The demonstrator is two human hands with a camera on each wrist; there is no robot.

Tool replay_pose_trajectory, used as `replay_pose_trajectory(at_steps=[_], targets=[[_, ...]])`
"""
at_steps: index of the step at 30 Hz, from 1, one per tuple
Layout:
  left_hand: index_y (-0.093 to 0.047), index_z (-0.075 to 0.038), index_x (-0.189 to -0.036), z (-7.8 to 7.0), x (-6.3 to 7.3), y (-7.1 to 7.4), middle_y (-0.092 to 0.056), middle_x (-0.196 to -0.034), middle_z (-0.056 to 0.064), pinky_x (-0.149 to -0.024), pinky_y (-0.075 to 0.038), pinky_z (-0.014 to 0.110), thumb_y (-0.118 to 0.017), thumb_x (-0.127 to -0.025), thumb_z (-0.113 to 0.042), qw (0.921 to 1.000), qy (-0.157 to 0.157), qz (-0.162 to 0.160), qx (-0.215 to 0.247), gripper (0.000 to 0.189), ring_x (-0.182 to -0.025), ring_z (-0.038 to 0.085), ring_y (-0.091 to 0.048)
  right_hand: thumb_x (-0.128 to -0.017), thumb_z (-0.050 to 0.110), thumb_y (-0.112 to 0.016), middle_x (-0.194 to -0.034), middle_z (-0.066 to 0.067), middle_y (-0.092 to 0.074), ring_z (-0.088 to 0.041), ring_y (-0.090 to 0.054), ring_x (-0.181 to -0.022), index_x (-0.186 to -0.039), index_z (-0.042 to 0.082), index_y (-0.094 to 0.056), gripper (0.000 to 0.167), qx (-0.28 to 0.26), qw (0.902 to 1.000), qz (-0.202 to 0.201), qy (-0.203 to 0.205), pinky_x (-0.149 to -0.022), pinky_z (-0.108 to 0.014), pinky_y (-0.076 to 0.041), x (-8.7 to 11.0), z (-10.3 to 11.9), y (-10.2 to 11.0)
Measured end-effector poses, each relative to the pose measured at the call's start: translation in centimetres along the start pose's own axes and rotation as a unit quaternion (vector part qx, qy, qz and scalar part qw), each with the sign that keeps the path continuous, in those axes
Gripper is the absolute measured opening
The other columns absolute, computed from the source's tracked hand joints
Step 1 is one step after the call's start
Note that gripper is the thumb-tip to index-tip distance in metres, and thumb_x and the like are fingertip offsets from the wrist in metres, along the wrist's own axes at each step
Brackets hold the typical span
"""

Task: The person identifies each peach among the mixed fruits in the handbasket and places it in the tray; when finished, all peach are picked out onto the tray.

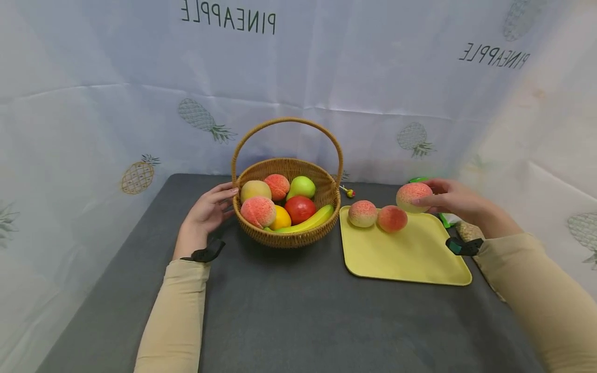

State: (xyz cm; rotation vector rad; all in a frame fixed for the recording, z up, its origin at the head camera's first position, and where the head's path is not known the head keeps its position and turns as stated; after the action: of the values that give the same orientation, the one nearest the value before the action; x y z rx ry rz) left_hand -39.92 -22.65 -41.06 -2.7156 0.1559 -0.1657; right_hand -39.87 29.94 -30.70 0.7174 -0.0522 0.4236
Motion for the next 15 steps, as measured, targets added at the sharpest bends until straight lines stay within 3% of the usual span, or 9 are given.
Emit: replay_pose_trajectory(at_steps=[9, 12, 15], targets=[[-0.052, -0.015, -0.139, -0.1, -0.1, -0.2, -0.057, -0.125, 0.0, -0.101, -0.036, 0.041, -0.066, -0.103, -0.018, 0.9999, -0.002, -0.005, -0.01, 0.038, -0.114, 0.016, -0.056, -0.104, 0.024, -0.064, -0.152, -0.029, -0.037, -0.001, -0.06, -0.107, -0.158, -0.006, -0.022, 0.075, -0.007, 0.9998, 0.007, -0.017, -0.095, -0.04, -0.054, 1.0, -3.5, 1.3], [-0.052, -0.016, -0.137, -0.1, 0.0, -0.2, -0.058, -0.124, 0.0, -0.101, -0.036, 0.041, -0.066, -0.103, -0.018, 0.9999, -0.003, -0.007, -0.011, 0.036, -0.113, 0.016, -0.056, -0.102, 0.023, -0.066, -0.156, -0.033, -0.029, -0.014, -0.058, -0.119, -0.159, -0.006, -0.017, 0.081, -0.017, 0.9993, 0.012, -0.032, -0.099, -0.044, -0.051, 1.0, -5.1, 1.2], [-0.053, -0.016, -0.135, 0.1, 0.0, -0.3, -0.06, -0.122, -0.001, -0.101, -0.036, 0.041, -0.065, -0.104, -0.017, 0.9999, -0.001, -0.006, -0.011, 0.034, -0.113, 0.016, -0.057, -0.101, 0.023, -0.067, -0.158, -0.036, -0.019, -0.039, -0.046, -0.134, -0.161, -0.006, -0.01, 0.088, -0.021, 0.9985, 0.017, -0.047, -0.103, -0.05, -0.048, 1.1, -6.7, 1.0]])
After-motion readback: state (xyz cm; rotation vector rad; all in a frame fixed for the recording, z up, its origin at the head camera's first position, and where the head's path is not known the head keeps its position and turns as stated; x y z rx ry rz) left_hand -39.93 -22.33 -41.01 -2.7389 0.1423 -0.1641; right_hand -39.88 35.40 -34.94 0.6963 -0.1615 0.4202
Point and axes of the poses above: each hand's wrist, its own x-axis away from the middle knuckle, its own y-axis out of the back of the hand, z = x × y, the point moved 10 cm from there along -x, towards the middle knuckle
